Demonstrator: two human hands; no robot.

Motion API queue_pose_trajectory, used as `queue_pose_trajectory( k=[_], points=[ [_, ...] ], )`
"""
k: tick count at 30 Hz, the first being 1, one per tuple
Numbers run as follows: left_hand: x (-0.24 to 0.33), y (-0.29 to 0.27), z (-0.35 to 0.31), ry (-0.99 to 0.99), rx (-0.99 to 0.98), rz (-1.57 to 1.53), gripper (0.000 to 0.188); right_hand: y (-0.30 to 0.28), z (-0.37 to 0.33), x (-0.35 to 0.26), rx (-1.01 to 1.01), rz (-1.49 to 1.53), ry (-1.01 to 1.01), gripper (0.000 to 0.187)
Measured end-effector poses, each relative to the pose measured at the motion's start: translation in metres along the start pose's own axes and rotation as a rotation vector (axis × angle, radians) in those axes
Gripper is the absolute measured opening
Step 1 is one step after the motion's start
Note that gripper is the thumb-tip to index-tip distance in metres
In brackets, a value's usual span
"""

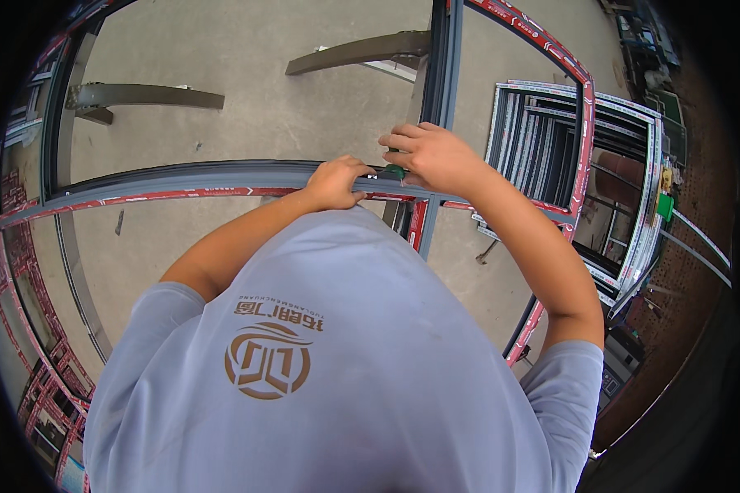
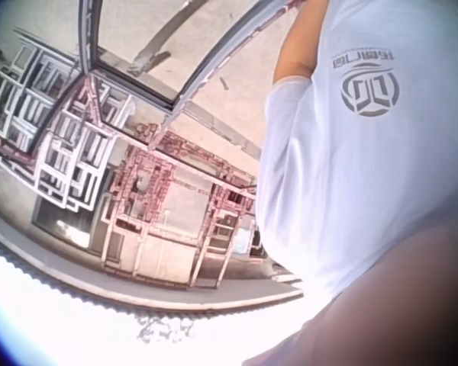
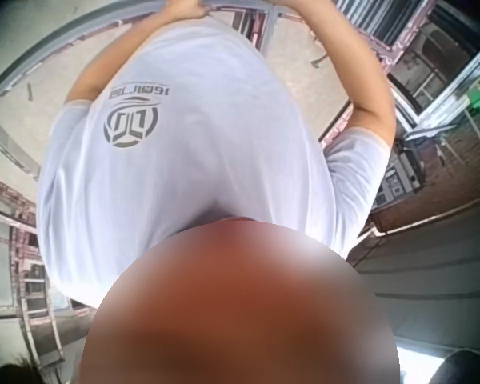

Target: The person assembles a window frame by inserting a black rubber seal into the grooves of a red and grey metal frame using a green T-handle tool. They work along the edges and corners, then lift and reposition the frame to continue the process.

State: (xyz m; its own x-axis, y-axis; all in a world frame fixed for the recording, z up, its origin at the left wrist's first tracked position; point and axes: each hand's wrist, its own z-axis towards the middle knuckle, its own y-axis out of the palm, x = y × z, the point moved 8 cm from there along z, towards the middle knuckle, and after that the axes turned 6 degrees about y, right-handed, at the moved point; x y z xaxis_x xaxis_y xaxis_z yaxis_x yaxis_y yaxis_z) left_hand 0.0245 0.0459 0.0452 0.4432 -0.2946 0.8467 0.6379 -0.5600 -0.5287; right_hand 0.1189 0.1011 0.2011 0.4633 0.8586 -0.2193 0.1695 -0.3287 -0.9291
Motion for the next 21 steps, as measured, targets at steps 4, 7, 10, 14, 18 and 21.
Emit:
queue_pose_trajectory(
  k=[4,7,10,14,18,21],
  points=[
    [0.001,-0.003,-0.001,0.005,0.024,0.012,0.053,0.022,0.018,0.004,-0.152,-0.129,0.185,0.032],
    [0.001,-0.002,-0.001,0.017,0.016,0.017,0.053,0.028,0.017,0.021,0.001,0.200,0.639,0.044],
    [0.000,0.000,-0.001,0.007,0.003,0.010,0.053,0.066,0.001,0.040,-0.207,0.932,1.062,0.057],
    [-0.002,0.001,0.000,0.002,0.011,0.012,0.052,0.037,0.002,0.041,-0.148,0.565,0.834,0.052],
    [0.000,0.001,-0.001,0.014,0.034,0.028,0.051,-0.020,0.004,0.000,0.166,-0.139,-0.034,0.048],
    [0.000,0.000,-0.001,0.013,0.031,0.029,0.051,-0.012,0.006,-0.006,0.026,-0.177,-0.208,0.037]
  ],
)
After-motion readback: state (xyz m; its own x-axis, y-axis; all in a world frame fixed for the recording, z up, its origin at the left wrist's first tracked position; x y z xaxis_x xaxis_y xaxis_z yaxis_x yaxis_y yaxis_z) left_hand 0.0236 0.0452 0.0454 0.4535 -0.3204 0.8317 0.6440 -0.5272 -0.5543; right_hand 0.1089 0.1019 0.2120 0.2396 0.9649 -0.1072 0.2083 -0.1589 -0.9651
